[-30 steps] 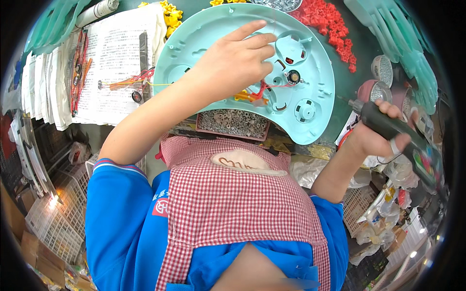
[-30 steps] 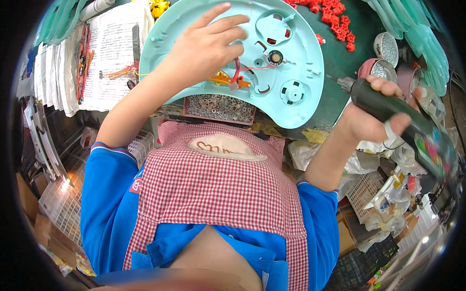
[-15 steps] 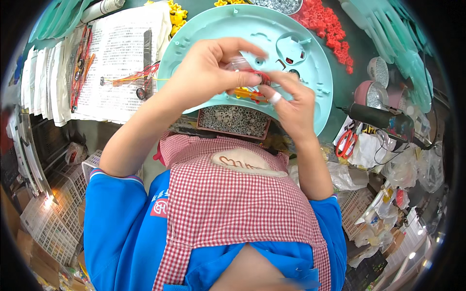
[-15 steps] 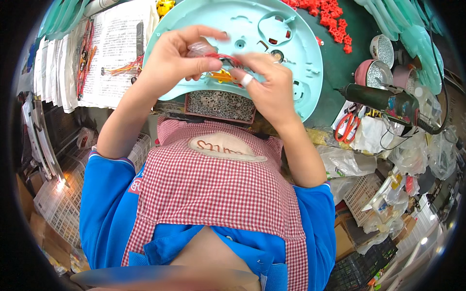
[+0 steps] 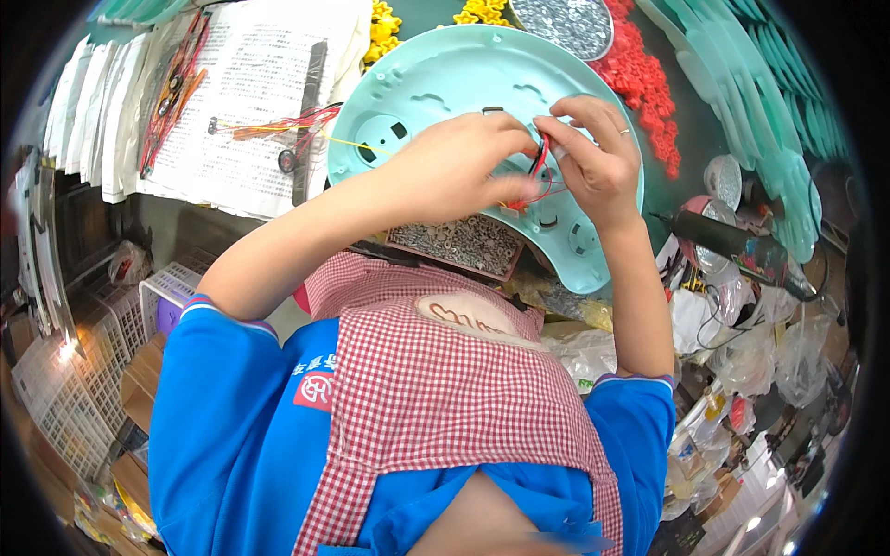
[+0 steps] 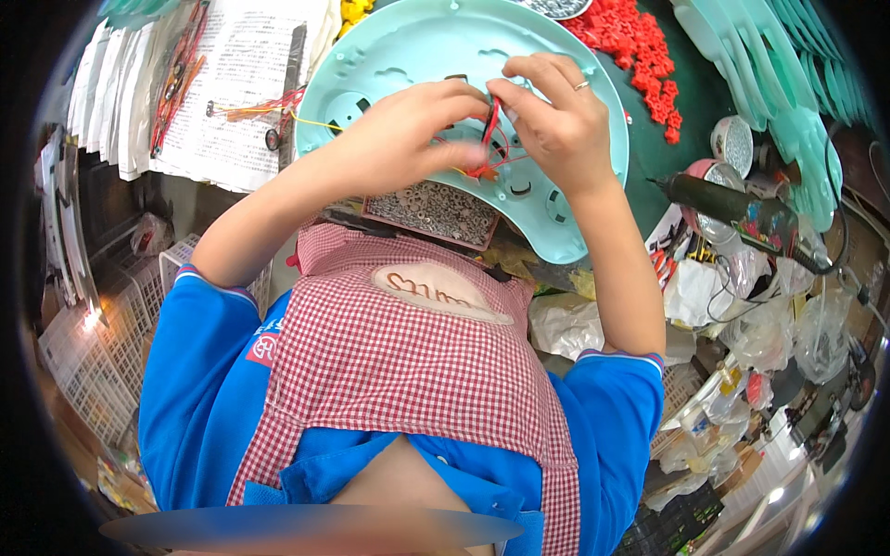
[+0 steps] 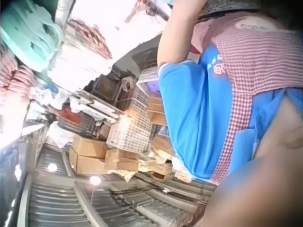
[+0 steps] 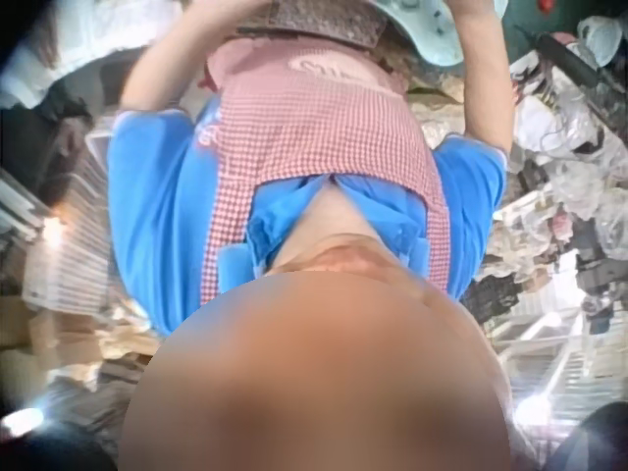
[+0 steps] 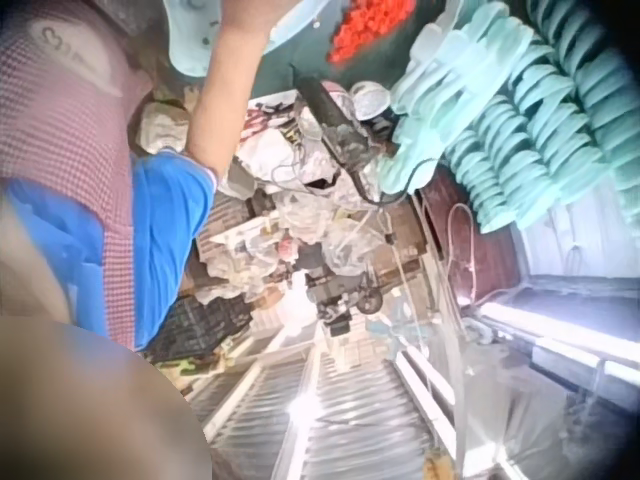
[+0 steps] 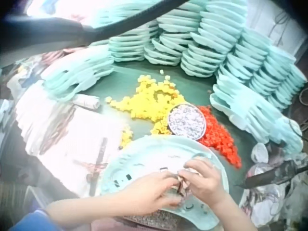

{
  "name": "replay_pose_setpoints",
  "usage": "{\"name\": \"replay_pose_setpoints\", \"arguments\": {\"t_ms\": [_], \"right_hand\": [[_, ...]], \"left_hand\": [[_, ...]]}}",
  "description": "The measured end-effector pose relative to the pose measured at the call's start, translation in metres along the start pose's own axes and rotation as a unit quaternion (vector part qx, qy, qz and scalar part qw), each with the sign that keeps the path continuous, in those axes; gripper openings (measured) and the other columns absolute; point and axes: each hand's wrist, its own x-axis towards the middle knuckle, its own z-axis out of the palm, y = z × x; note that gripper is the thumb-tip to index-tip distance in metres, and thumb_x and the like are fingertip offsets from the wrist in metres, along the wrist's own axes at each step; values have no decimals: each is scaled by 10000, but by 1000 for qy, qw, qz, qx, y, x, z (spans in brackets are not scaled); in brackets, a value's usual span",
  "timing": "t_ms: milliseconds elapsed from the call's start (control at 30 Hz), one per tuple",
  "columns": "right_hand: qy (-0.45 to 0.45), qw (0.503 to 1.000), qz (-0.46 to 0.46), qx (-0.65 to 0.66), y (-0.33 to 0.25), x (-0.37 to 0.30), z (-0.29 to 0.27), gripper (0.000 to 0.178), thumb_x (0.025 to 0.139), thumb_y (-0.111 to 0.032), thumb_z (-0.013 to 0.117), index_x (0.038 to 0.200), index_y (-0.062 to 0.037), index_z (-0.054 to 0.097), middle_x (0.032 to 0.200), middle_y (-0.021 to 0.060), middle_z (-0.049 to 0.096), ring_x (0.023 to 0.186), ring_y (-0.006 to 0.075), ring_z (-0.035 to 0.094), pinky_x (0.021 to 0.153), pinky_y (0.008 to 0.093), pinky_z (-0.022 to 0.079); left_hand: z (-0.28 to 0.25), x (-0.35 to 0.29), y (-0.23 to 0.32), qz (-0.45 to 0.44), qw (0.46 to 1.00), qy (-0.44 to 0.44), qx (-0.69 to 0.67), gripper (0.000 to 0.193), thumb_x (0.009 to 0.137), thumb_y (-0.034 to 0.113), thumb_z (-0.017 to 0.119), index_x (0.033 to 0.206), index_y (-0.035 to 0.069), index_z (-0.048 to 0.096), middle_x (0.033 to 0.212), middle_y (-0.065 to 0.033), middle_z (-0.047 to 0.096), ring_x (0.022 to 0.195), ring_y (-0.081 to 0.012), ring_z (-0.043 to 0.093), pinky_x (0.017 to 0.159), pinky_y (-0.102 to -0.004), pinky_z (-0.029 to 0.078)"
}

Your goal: The person assembles a light-blue plastic toy by inserting small colored star-shaped pieces into recesses and using a handheld electric screwdriver to fasten internal components. The person repeatedly places stars, tightens screws, and adjusts wiring inside the toy shell.

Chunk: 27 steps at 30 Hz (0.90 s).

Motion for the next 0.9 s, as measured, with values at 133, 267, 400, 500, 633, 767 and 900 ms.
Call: {"name": "replay_pose_setpoints", "arguments": {"t_ms": [133, 267, 400, 500, 633, 767, 900], "right_hand": [[-53, 984, 142, 90, -19, -4, 0, 251, 687, 40, 659, 913, -55, 712, 932, 79, 705, 845, 216, 676, 714, 313, 541], [-95, 957, 243, 127, -26, -1, 5, 243, 739, 77, 644, 960, -1, 709, 890, 100, 709, 803, 173, 691, 716, 265, 542], [-114, 944, 247, 187, -29, 7, 18, 234, 732, 44, 632, 937, -33, 714, 862, 94, 697, 773, 217, 678, 692, 311, 539], [-141, 954, 203, 170, -27, 6, 30, 221, 730, 28, 624, 916, -50, 713, 852, 83, 677, 768, 250, 665, 688, 342, 536], [-173, 969, 152, 94, -30, 8, 32, 158, 738, -5, 652, 877, -66, 695, 834, 68, 621, 784, 253, 637, 688, 367, 529], [-222, 973, 61, 30, -33, 21, 34, 151, 717, -17, 659, 857, -70, 680, 812, 74, 580, 805, 250, 625, 690, 385, 531], [-249, 967, 55, 11, -33, 20, 36, 199, 721, 51, 638, 894, -38, 677, 837, 85, 603, 796, 278, 617, 708, 374, 513]], "left_hand": [[-77, -44, 25, -117, 945, -177, 248, 208, 832, 225, 665, 970, 70, 687, 995, -95, 687, 929, -271, 656, 782, -411, 524], [-117, -56, -18, 71, 772, 179, 606, 65, 837, 149, 634, 886, 112, 655, 896, -41, 657, 901, -244, 652, 744, -371, 520], [-93, -64, -3, -39, 915, 201, 347, 109, 837, 141, 654, 946, 144, 669, 890, -21, 648, 768, -232, 663, 655, -339, 536], [-92, -61, -22, 32, 940, 216, 262, 239, 782, 96, 709, 1013, 156, 691, 925, -15, 667, 738, -229, 670, 621, -319, 543], [-96, -76, -28, -17, 920, 212, 330, 248, 760, 74, 711, 997, 146, 717, 969, -21, 681, 776, -231, 677, 666, -317, 555], [-104, -77, -30, 2, 905, 203, 374, 200, 756, 94, 712, 949, 143, 732, 961, -4, 683, 791, -211, 682, 688, -320, 559], [-105, -79, -42, -14, 899, 187, 396, 190, 730, 95, 711, 914, 137, 732, 940, 15, 681, 795, -196, 679, 688, -318, 558]]}}
